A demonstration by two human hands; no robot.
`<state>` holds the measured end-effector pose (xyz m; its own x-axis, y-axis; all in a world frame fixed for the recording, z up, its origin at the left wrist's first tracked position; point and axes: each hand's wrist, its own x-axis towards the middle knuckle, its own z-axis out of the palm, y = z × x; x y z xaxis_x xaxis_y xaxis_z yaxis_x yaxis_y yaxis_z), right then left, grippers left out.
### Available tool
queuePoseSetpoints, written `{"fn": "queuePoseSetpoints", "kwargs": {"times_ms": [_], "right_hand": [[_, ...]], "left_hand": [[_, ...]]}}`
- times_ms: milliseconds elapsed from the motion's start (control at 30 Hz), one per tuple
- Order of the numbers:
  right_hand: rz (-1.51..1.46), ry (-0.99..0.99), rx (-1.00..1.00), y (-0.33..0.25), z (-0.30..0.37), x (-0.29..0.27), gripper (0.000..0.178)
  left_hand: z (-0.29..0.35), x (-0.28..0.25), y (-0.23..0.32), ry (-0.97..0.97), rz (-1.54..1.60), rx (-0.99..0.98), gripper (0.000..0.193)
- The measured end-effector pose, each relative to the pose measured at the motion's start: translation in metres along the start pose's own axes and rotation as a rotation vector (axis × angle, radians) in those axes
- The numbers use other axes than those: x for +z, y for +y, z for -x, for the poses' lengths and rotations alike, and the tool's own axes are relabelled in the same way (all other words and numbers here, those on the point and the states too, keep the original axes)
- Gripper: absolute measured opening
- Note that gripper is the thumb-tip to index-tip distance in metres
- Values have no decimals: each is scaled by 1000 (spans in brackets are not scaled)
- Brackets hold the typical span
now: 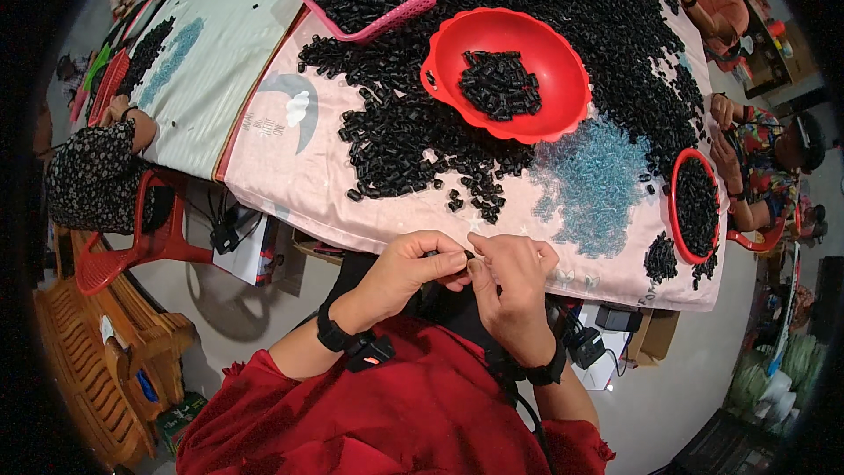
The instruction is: The person repeatedly picks small black plastic pieces and light-blue pins from a table, inserts a pin into each piece, and places the assembled units into a red bowl. The camera is head-mounted and shows the hands and table from above.
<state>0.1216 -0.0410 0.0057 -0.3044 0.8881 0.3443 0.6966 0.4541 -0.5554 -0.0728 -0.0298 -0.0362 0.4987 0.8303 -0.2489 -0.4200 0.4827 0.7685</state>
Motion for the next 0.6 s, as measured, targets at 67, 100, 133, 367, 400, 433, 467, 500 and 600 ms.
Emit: {"fn": "queuePoseSetpoints", "kwargs": {"times_ms": [67, 100, 133, 367, 400, 433, 467, 500, 600], "right_hand": [[75, -28, -19, -6, -1, -4, 35], [125, -52, -47, -11, -4, -10, 37], [176, -77, -76, -16, -6, -14, 40], [466, -103, -144, -19, -4, -11, 41], [471, -101, -145, -19, -4, -11, 41], [476, -99, -146, -19, -4, -12, 42], [484, -99, -156, -18, -4, -12, 42], [494, -97, -163, -17, -3, -13, 41], [491, -111, -171, -17, -2, -12, 40]], "left_hand": [[0, 1, 4, 19, -10, -9, 22], [0, 2, 7, 38, -13, -36, 21], [1, 2, 8, 58, -17, -62, 20], [-2, 1, 8, 42, 21, -170, 21], [-3, -1, 4, 37, 78, -191, 23], [-3, -3, 2, 33, 134, -212, 24], [-3, -3, 0, 22, 120, -199, 25], [-3, -4, -2, 7, 105, -187, 25], [-3, -7, -6, -18, 44, -175, 26]]}}
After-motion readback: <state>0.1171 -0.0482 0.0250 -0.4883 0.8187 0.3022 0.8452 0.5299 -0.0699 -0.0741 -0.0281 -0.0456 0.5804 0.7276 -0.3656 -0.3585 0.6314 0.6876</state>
